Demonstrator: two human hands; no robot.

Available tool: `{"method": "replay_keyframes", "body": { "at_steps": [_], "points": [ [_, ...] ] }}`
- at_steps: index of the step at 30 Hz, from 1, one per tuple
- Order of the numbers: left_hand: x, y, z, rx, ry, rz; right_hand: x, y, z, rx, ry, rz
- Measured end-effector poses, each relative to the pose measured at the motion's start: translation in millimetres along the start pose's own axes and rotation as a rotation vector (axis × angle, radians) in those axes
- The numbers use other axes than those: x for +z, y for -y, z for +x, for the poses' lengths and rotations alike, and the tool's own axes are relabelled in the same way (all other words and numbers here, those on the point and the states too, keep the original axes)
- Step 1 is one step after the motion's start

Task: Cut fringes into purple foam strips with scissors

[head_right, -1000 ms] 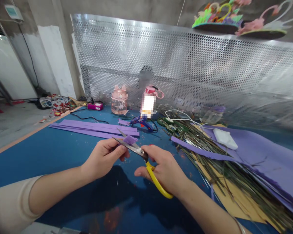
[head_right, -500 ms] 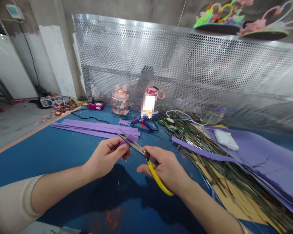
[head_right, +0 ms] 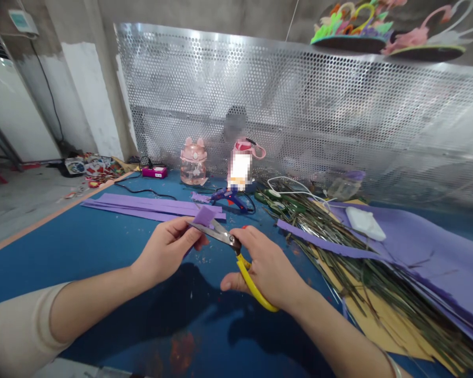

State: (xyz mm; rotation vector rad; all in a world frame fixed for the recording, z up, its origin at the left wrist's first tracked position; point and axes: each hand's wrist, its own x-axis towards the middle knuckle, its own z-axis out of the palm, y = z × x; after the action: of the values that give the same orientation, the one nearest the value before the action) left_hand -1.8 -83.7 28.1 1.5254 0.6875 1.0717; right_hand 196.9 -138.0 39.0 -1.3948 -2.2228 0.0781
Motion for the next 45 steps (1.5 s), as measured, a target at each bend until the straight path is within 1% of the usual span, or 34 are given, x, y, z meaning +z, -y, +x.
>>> {"method": "replay_keyframes", "body": {
  "at_steps": [5, 7, 13, 28, 34, 40, 45],
  "points": [
    [0.2, 4.3, -2.2, 0.039, 0.077, 0.032, 2.6, 1.0, -1.1, 0.000, -0.004, 0.048],
    [0.5, 4.2, -3.0, 0.045, 0.091, 0.042, 2.7, 2.2, -0.7, 0.004, -0.007, 0.062],
    [0.7, 2.8, -3.5, 0.040, 0.096, 0.033, 1.3, 5.9, 0.3, 0.014, -0.004, 0.113],
    [-0.1, -0.9, -2.6, 0.030, 0.111, 0.048, 3.8, -2.5, -4.2, 0.018, -0.025, 0.030],
    [0.1, -1.0, -2.6, 0.009, 0.083, 0.087, 0.1, -2.2, -1.1, 0.063, 0.016, 0.049],
    [0.6, 0.6, -2.4, -0.023, 0.078, 0.071, -1.5, -3.2, -0.7, 0.087, 0.025, 0.033],
    [0.2, -0.6, -0.4, 0.001, -0.003, 0.026, 0.3, -3.5, -2.0, 0.040, 0.027, 0.013]
  ]
}}
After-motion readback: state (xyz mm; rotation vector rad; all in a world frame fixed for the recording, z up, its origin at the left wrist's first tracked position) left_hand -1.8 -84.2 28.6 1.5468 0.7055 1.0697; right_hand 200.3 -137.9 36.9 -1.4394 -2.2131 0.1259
